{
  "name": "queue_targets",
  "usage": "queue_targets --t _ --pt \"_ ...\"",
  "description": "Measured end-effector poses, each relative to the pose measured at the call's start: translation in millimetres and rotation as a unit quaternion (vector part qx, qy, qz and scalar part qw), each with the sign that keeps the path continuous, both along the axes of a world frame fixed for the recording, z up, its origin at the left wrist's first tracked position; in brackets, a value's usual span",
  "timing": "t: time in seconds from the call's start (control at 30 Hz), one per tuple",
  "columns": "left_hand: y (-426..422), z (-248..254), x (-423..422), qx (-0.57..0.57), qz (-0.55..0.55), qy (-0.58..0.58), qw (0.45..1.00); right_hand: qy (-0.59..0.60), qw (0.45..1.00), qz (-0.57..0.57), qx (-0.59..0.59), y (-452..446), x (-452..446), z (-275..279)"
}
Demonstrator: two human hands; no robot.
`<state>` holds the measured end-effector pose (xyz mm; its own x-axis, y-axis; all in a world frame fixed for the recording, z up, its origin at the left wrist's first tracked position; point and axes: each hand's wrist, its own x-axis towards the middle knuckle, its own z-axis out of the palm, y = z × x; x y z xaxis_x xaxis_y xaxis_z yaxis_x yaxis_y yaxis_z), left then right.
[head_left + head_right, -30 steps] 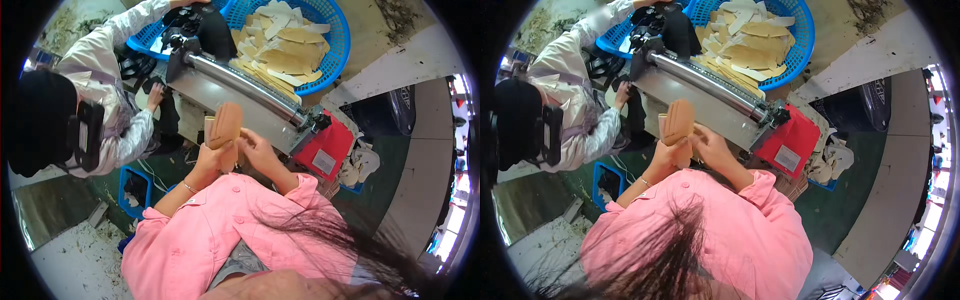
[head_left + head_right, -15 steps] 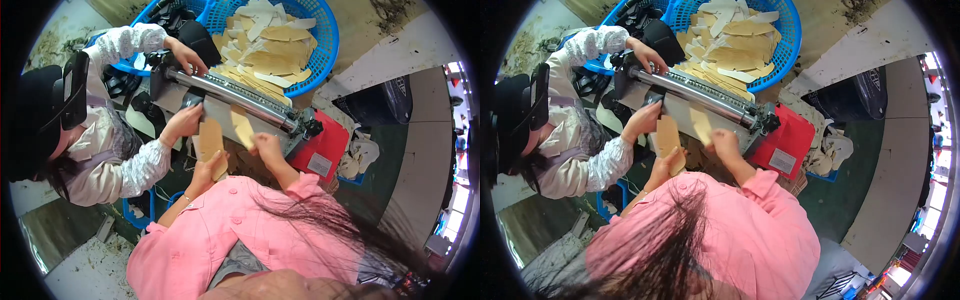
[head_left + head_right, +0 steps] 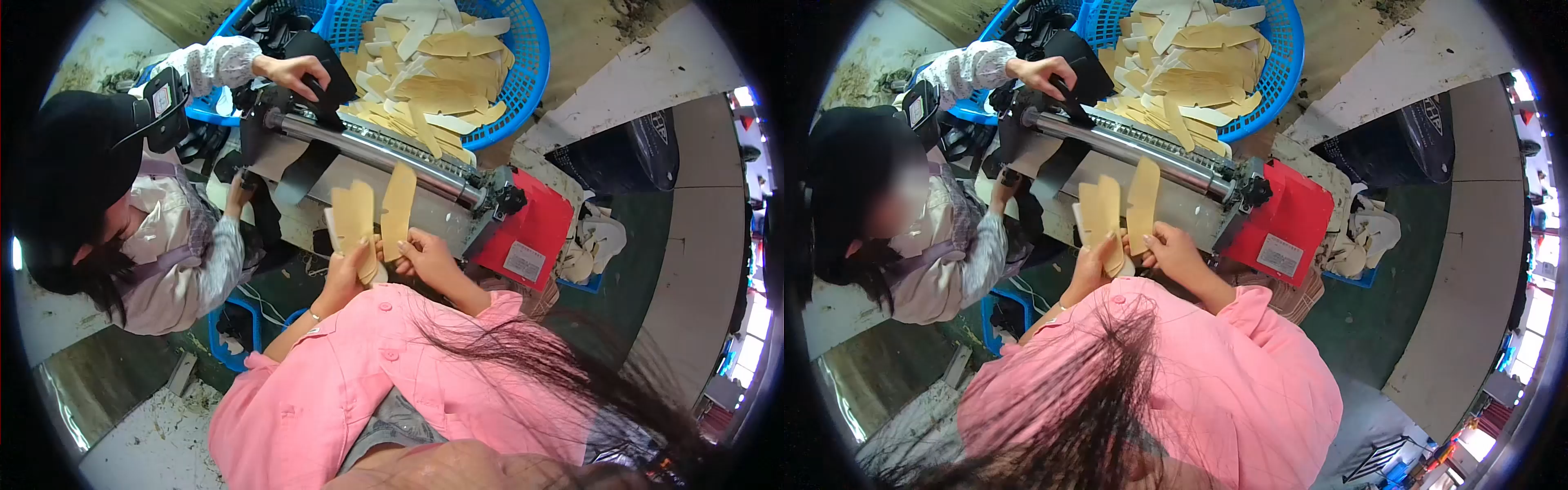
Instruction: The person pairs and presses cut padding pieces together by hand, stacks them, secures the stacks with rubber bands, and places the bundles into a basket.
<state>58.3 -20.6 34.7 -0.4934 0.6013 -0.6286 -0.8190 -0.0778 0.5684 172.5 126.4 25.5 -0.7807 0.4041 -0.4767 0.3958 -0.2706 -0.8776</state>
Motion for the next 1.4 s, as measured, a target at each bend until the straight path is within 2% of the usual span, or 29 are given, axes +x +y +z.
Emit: queue_targets --t 0.1,0.13,0.23,0.27,0.37,0.4,0.5,0.63,0.73,0.83,0.87,0.93,1.03,1.07,1.17,1.2,1.3,1.4 --pt "-16 -10 -2 -0.069 -0.006 0.033 0.997 -0.132 0.968 0.215 -0.007 33 -6 4" --pt "-19 -17 -1 -0.083 0.005 0.023 0.996 -0.107 0.97 0.219 0.016 37 -13 -3" --pt "-22 -30 -4 -0.09 0.011 -0.011 0.996 -0.046 0.989 0.074 0.118 41 -30 -28" --pt "-19 -29 -3 -0.081 0.022 -0.012 0.996 -0.011 0.992 -0.054 0.117 35 -30 -33" --pt "-13 -25 -4 -0.009 0.042 -0.073 0.996 -0.072 0.975 -0.036 0.205 13 -14 -12" --pt "-12 -24 -3 0.021 0.046 -0.103 0.993 -0.122 0.963 0.062 0.23 6 -10 4" --pt "-4 -26 0 -0.015 0.002 -0.001 1.0 0.002 0.957 0.159 0.241 -14 -6 10" --pt "8 -10 -1 0.004 0.005 0.004 1.0 0.004 0.984 0.049 0.17 -16 -8 5" --pt "6 -18 -3 -0.02 -0.006 -0.033 0.999 0.03 0.977 0.043 0.207 -22 -8 5" --pt "4 -20 -6 0.055 0.028 -0.09 0.994 -0.003 0.967 0.016 0.252 -17 -10 1" --pt "2 -23 -9 0.082 0.043 -0.074 0.993 -0.012 0.978 0.008 0.206 -13 -9 2" --pt "-4 -19 -9 0.056 0.032 -0.009 0.998 -0.032 0.993 -0.009 0.112 0 -8 6" --pt "-12 -11 -10 0.017 -0.004 0.028 0.999 -0.107 0.989 0.046 0.091 18 -9 -7" --pt "-13 -18 -9 0.015 -0.009 0.019 1.0 -0.087 0.994 0.011 0.061 23 -11 -12" --pt "-5 -19 -4 -0.053 -0.012 0.017 0.998 0.008 0.973 -0.216 0.085 30 -22 -18" --pt "-1 -20 -3 -0.06 -0.007 0.02 0.998 -0.014 0.966 -0.183 0.183 24 -17 -27" --pt "6 -32 -3 -0.062 0.008 0.018 0.998 -0.076 0.951 0.048 0.296 -8 -9 25" --pt "16 -29 1 -0.074 0.017 0.026 0.997 0.002 0.938 0.091 0.335 -16 -8 -3"
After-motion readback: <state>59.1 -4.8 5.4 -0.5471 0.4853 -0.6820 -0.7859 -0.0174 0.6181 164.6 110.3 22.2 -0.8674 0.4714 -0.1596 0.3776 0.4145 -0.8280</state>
